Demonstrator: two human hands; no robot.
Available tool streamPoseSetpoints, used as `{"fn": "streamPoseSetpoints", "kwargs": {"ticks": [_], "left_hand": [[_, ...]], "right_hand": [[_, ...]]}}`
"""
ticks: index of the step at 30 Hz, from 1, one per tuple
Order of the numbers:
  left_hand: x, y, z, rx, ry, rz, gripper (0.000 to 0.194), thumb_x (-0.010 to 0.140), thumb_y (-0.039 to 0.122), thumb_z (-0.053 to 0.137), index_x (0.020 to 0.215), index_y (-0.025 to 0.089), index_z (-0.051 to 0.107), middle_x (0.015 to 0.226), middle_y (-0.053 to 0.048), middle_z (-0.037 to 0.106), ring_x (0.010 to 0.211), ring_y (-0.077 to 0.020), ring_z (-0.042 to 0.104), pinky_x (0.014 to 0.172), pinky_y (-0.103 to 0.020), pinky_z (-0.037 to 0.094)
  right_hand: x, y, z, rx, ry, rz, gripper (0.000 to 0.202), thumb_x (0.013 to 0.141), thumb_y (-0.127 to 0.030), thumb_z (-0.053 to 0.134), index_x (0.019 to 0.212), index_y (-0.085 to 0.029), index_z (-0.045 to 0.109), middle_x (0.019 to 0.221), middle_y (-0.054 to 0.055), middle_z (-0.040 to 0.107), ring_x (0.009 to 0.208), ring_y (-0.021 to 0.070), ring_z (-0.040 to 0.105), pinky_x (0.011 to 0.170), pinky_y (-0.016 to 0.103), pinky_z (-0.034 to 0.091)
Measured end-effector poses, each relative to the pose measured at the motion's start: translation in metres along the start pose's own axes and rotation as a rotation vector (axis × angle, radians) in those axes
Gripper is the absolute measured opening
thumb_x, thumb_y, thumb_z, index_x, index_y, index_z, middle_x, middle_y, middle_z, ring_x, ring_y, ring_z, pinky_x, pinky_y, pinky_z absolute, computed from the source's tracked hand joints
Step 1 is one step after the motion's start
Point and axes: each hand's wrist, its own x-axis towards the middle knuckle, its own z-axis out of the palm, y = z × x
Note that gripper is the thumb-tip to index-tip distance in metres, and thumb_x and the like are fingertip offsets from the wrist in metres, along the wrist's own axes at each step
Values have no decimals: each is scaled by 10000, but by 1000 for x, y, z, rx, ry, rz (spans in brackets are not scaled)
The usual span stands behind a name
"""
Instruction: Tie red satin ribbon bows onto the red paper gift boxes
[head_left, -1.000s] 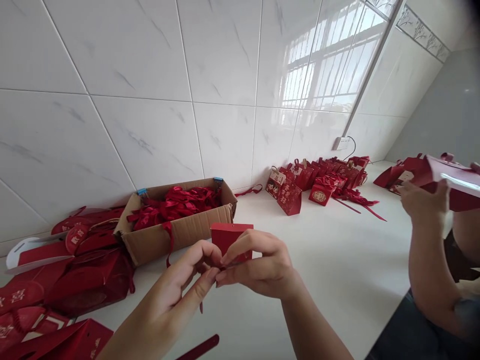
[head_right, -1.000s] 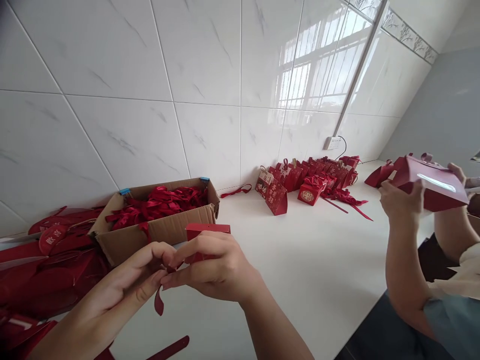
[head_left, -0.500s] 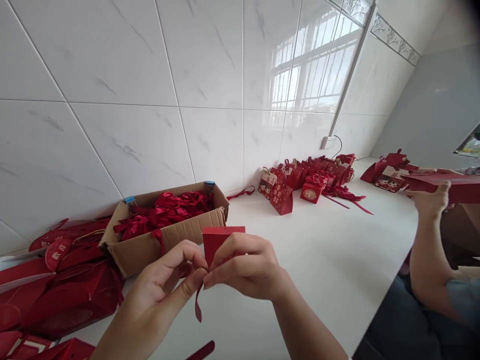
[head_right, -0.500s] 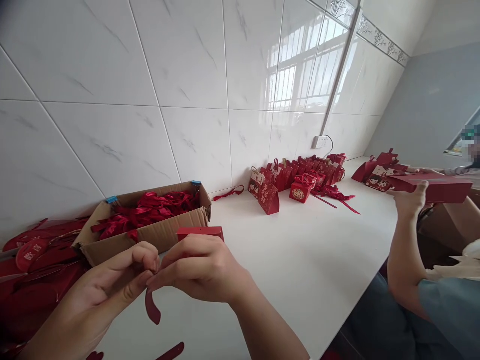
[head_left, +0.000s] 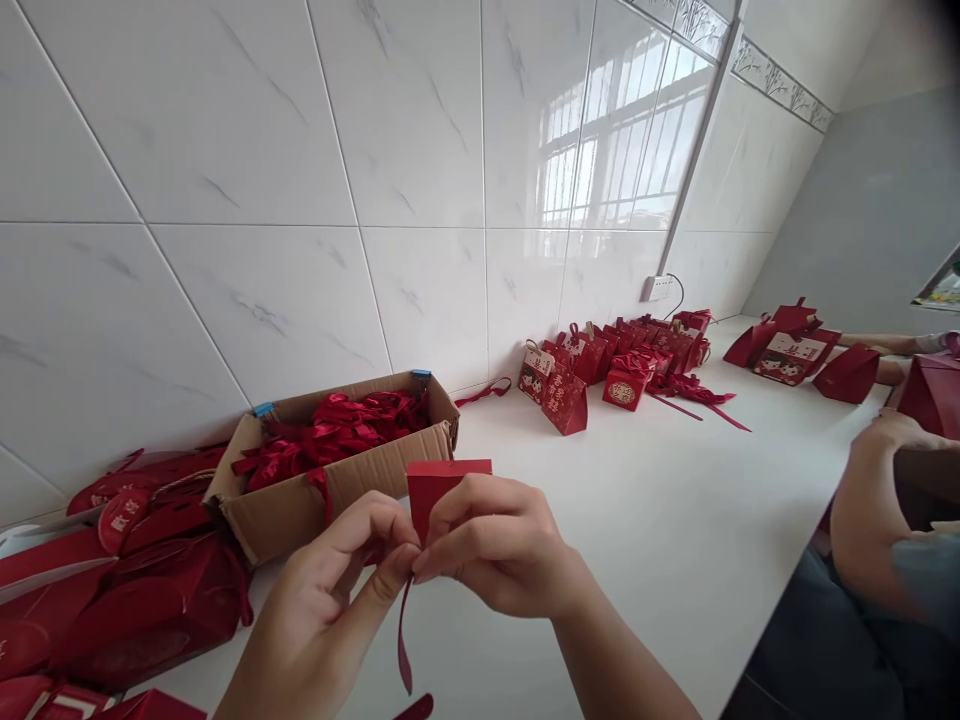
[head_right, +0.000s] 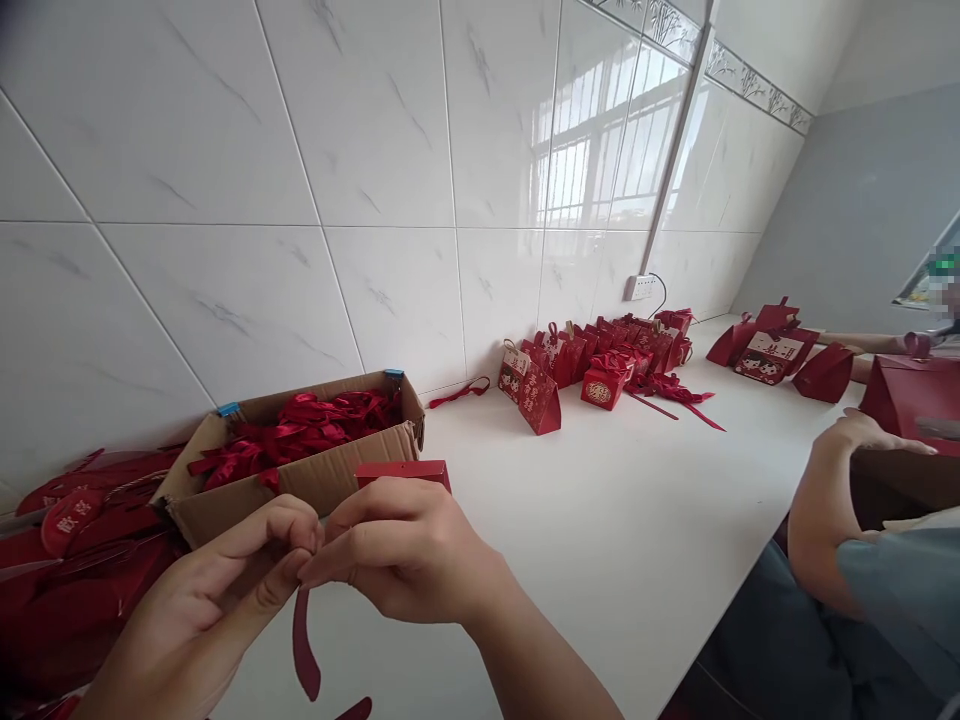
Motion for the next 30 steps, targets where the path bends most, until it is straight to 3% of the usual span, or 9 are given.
{"fn": "streamPoseSetpoints", "kwargs": {"ticks": [6, 12, 21, 30], "left_hand": [[-1, 1, 2, -143, -5, -67, 267, 857, 419, 533, 698, 205, 515, 690, 8, 413, 649, -133, 413, 570, -202, 415], [-1, -8, -2, -213, -48, -37, 229, 882, 376, 525, 733, 204, 552, 713, -1, 447, 697, -137, 442, 597, -201, 428], [0, -6, 2, -285, -10, -16, 253, 866, 413, 552, 731, 200, 573, 722, -14, 492, 732, -149, 474, 620, -210, 450], [1, -9, 9, -317, 168, 14, 112, 809, 321, 652, 760, 239, 592, 832, 21, 554, 810, -126, 527, 684, -160, 479]], "right_hand": [[2, -3, 2, -8, -62, 72, 287, 945, -260, 461, 755, -172, 657, 769, 34, 592, 623, 72, 561, 576, 180, 514], [4, -6, 5, 126, 58, 71, 169, 883, -312, 585, 806, -163, 597, 770, 36, 622, 670, 92, 587, 612, 197, 532], [6, -11, 4, 209, -8, 232, 240, 871, -403, 581, 791, -178, 555, 758, 35, 647, 699, 108, 584, 636, 237, 528], [7, -12, 3, 580, 77, 462, 174, 792, -301, 687, 710, -171, 604, 763, 22, 615, 734, 117, 597, 662, 245, 534]]}}
